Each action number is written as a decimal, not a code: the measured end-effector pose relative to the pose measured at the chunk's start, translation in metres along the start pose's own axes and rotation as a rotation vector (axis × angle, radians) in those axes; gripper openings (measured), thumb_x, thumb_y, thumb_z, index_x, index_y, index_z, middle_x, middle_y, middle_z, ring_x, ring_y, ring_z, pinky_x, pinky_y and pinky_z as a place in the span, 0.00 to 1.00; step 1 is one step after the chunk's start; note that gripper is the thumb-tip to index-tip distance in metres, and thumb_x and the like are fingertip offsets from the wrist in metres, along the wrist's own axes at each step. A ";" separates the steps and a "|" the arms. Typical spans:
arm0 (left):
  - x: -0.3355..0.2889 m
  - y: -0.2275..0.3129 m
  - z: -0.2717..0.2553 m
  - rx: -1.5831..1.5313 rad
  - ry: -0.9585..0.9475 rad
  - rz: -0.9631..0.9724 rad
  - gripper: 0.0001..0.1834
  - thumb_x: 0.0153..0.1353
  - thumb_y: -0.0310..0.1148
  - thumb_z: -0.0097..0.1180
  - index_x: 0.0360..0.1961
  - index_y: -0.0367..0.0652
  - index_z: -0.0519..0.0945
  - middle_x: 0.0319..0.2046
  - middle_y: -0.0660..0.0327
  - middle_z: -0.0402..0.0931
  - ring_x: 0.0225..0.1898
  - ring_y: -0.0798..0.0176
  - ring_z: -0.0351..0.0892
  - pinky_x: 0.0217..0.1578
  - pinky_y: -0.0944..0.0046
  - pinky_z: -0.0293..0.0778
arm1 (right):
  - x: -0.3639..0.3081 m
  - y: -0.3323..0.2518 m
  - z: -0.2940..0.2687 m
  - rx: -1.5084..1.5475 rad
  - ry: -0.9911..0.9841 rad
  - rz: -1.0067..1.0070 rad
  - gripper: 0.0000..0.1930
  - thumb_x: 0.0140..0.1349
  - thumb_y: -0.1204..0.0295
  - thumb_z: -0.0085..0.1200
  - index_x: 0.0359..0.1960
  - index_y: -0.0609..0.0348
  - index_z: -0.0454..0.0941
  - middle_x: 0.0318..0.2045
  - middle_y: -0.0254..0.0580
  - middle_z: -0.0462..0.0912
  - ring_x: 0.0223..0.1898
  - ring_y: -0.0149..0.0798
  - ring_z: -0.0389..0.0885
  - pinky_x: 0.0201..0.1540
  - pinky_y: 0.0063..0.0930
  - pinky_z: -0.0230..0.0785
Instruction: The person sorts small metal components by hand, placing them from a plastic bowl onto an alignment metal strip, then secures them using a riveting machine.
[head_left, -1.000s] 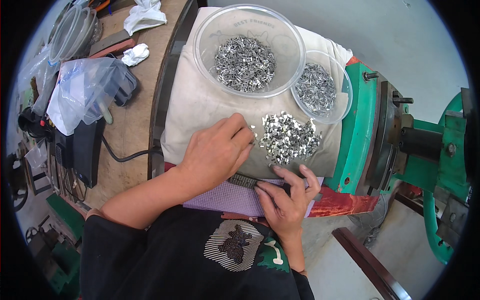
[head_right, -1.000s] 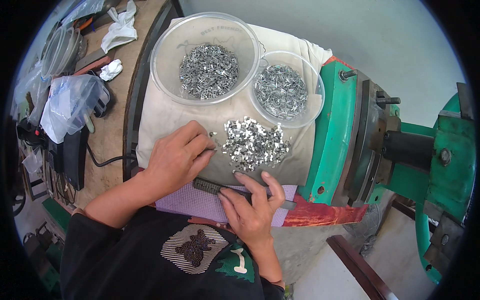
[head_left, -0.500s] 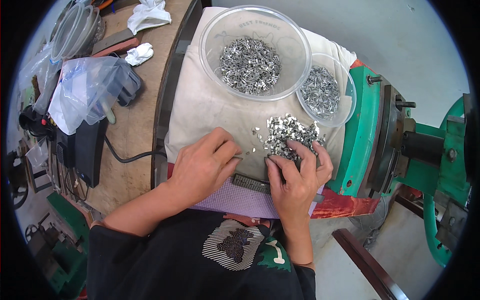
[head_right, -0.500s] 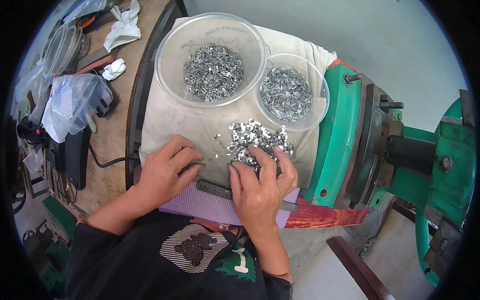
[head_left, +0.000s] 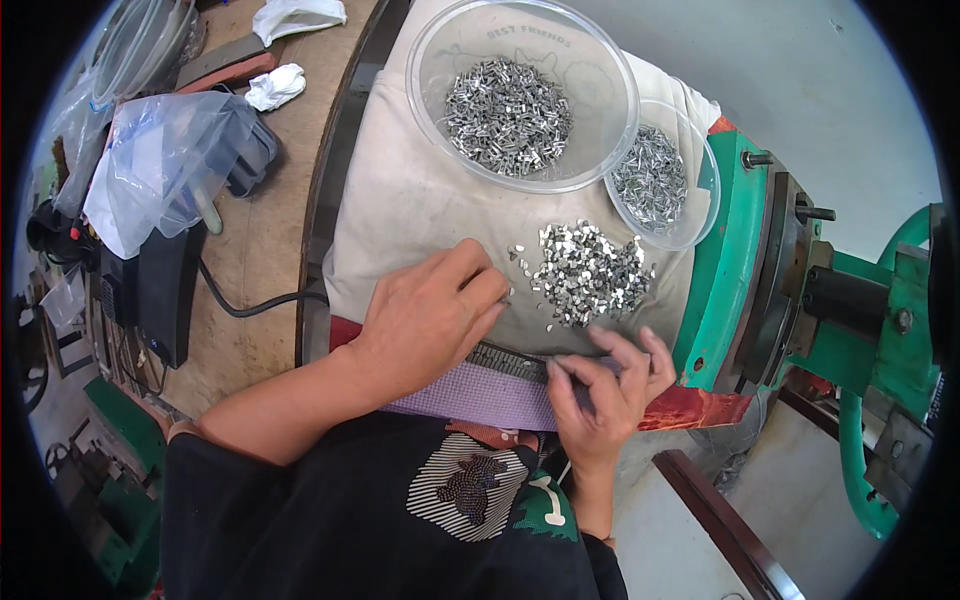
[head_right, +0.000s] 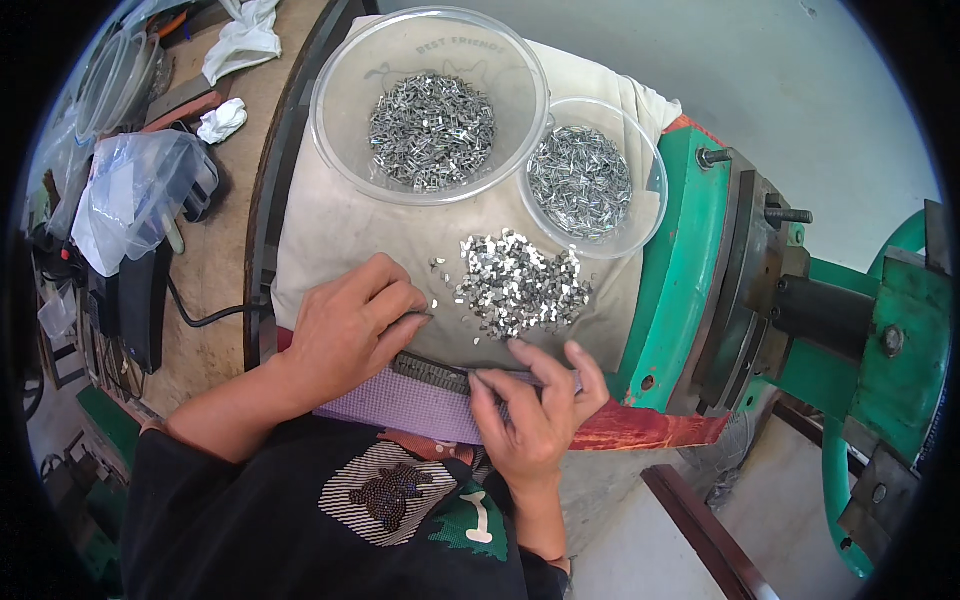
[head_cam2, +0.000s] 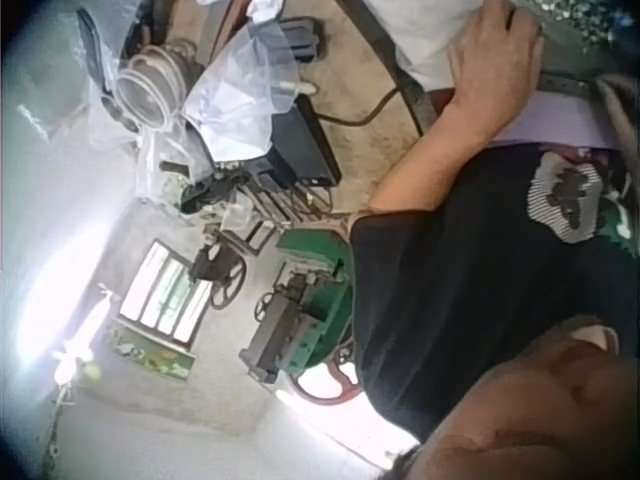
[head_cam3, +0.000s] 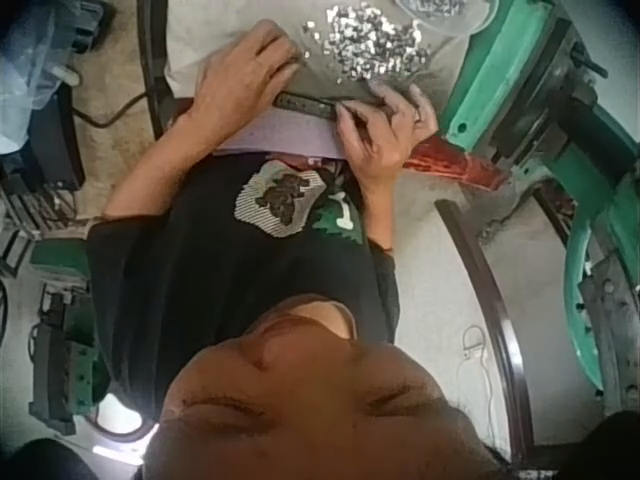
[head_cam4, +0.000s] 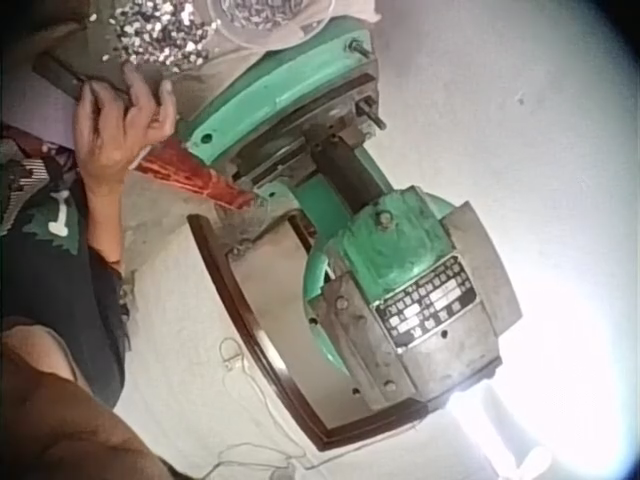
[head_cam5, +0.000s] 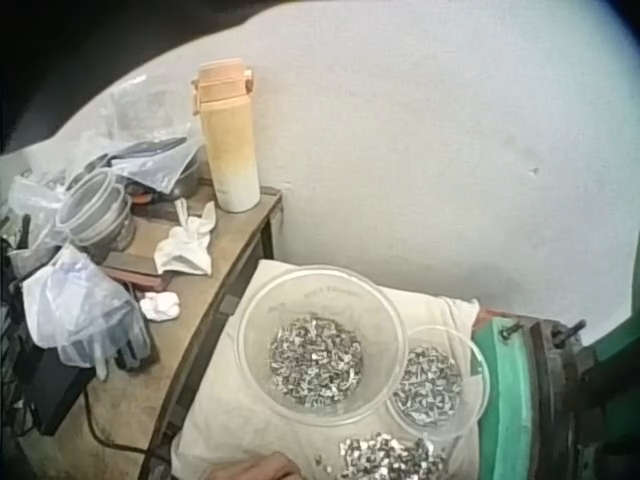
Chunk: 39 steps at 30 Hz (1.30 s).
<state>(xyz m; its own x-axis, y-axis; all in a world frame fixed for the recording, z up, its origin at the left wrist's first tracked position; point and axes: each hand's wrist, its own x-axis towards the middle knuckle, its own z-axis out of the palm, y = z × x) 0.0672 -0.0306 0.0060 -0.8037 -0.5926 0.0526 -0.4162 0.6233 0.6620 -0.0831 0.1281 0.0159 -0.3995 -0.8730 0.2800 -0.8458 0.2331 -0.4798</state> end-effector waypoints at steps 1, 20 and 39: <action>0.000 -0.001 0.000 -0.004 0.005 0.010 0.10 0.56 0.30 0.63 0.35 0.43 0.74 0.35 0.59 0.69 0.35 0.55 0.79 0.32 0.55 0.76 | -0.004 -0.001 0.001 0.001 -0.028 -0.008 0.10 0.43 0.73 0.72 0.28 0.48 0.85 0.47 0.31 0.83 0.62 0.51 0.64 0.63 0.43 0.54; -0.004 -0.004 0.001 0.023 0.058 0.051 0.08 0.54 0.27 0.64 0.35 0.42 0.78 0.34 0.60 0.72 0.31 0.55 0.78 0.31 0.58 0.75 | -0.003 -0.001 0.005 0.010 -0.063 -0.023 0.10 0.44 0.73 0.71 0.31 0.46 0.88 0.45 0.33 0.82 0.60 0.51 0.64 0.62 0.42 0.55; -0.022 0.013 0.007 -0.184 -0.017 0.204 0.10 0.48 0.26 0.68 0.32 0.40 0.81 0.37 0.59 0.75 0.36 0.54 0.77 0.35 0.57 0.74 | 0.024 0.008 0.009 -0.011 -0.094 -0.027 0.09 0.46 0.72 0.70 0.29 0.46 0.85 0.49 0.30 0.81 0.62 0.52 0.65 0.63 0.46 0.50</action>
<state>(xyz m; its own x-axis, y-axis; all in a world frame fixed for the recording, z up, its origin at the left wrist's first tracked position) 0.0767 -0.0060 0.0085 -0.8708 -0.4547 0.1872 -0.1618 0.6245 0.7641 -0.0962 0.1053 0.0112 -0.3415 -0.9154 0.2130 -0.8600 0.2130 -0.4637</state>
